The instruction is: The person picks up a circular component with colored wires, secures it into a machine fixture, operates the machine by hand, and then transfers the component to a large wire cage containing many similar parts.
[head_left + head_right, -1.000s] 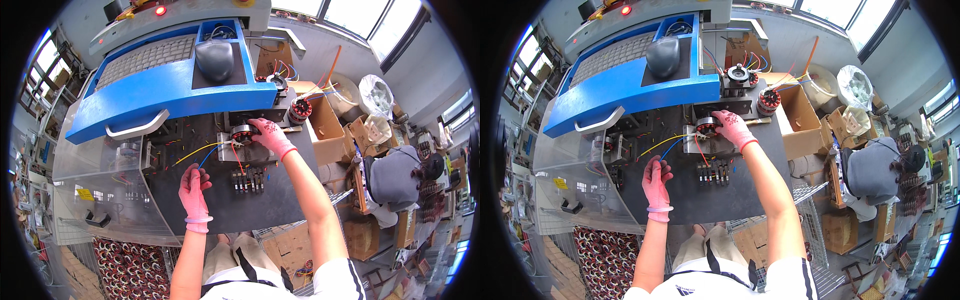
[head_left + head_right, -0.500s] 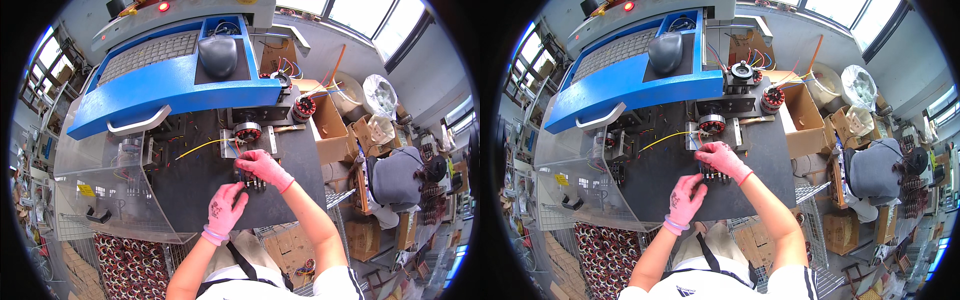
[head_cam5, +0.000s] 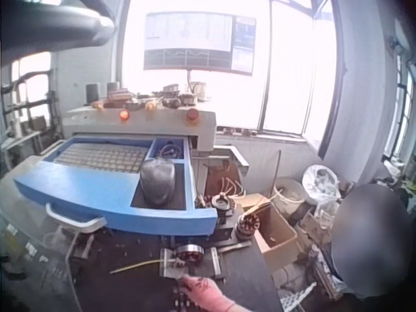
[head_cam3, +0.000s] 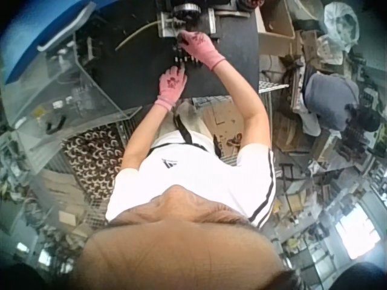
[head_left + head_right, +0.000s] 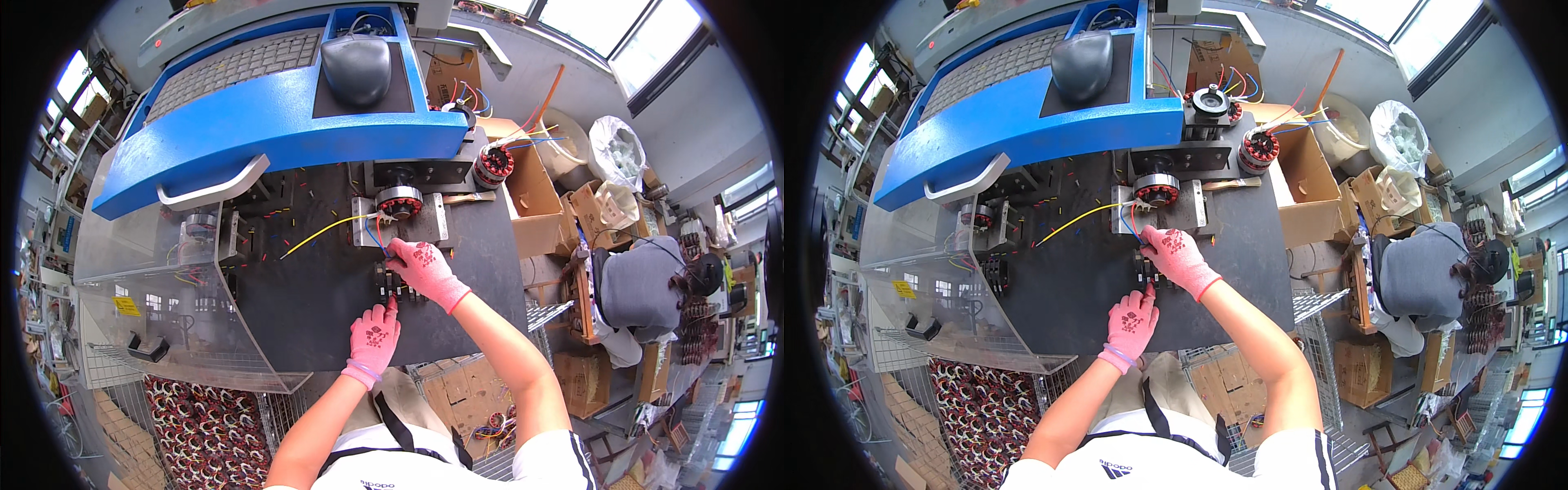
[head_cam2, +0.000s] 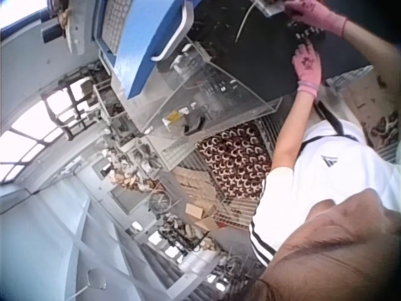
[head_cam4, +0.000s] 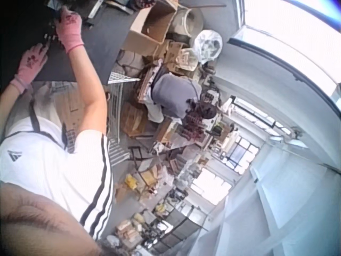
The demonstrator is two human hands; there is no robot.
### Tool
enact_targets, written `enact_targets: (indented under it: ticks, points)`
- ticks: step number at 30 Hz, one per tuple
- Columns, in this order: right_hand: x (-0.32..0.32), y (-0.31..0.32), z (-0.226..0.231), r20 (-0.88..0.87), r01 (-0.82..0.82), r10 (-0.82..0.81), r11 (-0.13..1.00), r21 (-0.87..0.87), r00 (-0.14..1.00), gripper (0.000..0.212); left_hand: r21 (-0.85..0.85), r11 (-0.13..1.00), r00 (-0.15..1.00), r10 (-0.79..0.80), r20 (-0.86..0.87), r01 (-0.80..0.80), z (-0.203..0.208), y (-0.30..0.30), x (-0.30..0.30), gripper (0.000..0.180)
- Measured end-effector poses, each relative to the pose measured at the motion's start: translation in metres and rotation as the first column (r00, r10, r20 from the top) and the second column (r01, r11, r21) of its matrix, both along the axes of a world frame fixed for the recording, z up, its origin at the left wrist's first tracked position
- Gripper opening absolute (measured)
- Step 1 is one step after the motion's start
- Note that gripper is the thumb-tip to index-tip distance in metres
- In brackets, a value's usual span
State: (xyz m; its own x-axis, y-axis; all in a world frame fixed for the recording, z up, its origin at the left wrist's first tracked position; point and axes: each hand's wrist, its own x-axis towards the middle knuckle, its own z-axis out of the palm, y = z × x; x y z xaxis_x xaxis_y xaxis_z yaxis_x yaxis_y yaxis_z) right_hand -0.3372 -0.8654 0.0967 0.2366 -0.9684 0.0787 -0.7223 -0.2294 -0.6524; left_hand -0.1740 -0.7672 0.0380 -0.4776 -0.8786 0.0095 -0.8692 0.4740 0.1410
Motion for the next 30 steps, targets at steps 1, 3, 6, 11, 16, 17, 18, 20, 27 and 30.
enact_targets:
  ticks: [1, 3, 6, 11, 16, 17, 18, 20, 27, 30]
  points:
    - [0.001, 0.001, -0.001, -0.004, -0.001, 0.001, 1.000, 0.007, 1.000, 0.017, 0.006, 1.000, 1.000, 0.000, -0.004, 0.000, -0.001, 0.000, 0.000, 0.055]
    - [0.001, 0.001, -0.008, -0.012, -0.004, 0.004, 1.000, -0.019, 1.000, 0.017, -0.014, 1.000, 0.999, -0.003, -0.044, 0.002, 0.000, -0.001, 0.001, 0.053]
    - [0.006, 0.002, -0.018, -0.051, -0.005, 0.001, 0.997, -0.075, 0.999, 0.017, 0.051, 0.994, 0.914, 0.110, -0.390, -0.098, 0.005, -0.003, 0.006, 0.051]
    - [0.009, 0.015, 0.012, 0.330, 0.155, -0.221, 0.964, 0.215, 0.918, 0.023, 0.615, 0.788, -0.474, 0.551, -0.687, 0.023, 0.056, -0.066, 0.032, 0.035]
    - [0.041, 0.004, 0.050, 0.695, -0.335, -0.373, 0.674, 0.659, 0.615, 0.044, 0.462, 0.862, -0.581, 0.489, -0.650, 0.207, 0.114, -0.082, 0.052, 0.040]
    - [0.043, -0.002, 0.043, 0.765, -0.429, -0.381, 0.658, 0.619, 0.520, 0.039, 0.400, 0.860, -0.493, 0.509, -0.706, 0.316, 0.113, -0.070, 0.051, 0.042]
    - [0.046, -0.006, 0.040, 0.817, -0.515, -0.396, 0.637, 0.574, 0.420, 0.035, 0.444, 0.838, -0.381, 0.542, -0.749, 0.318, 0.115, -0.057, 0.043, 0.042]
    - [0.047, -0.005, 0.048, 0.753, -0.352, -0.418, 0.697, 0.625, 0.508, 0.027, 0.482, 0.846, -0.168, 0.522, -0.836, 0.228, 0.114, -0.037, 0.033, 0.038]
    - [0.009, 0.005, 0.019, 0.340, 0.031, -0.137, 0.953, 0.300, 0.930, 0.015, 0.079, 0.993, 0.812, 0.118, -0.572, -0.089, 0.052, -0.004, 0.025, 0.058]
    - [0.013, 0.009, 0.007, 0.218, 0.041, -0.080, 0.983, 0.177, 0.973, 0.014, 0.066, 0.995, 0.958, 0.083, -0.275, -0.068, 0.020, 0.001, 0.024, 0.064]
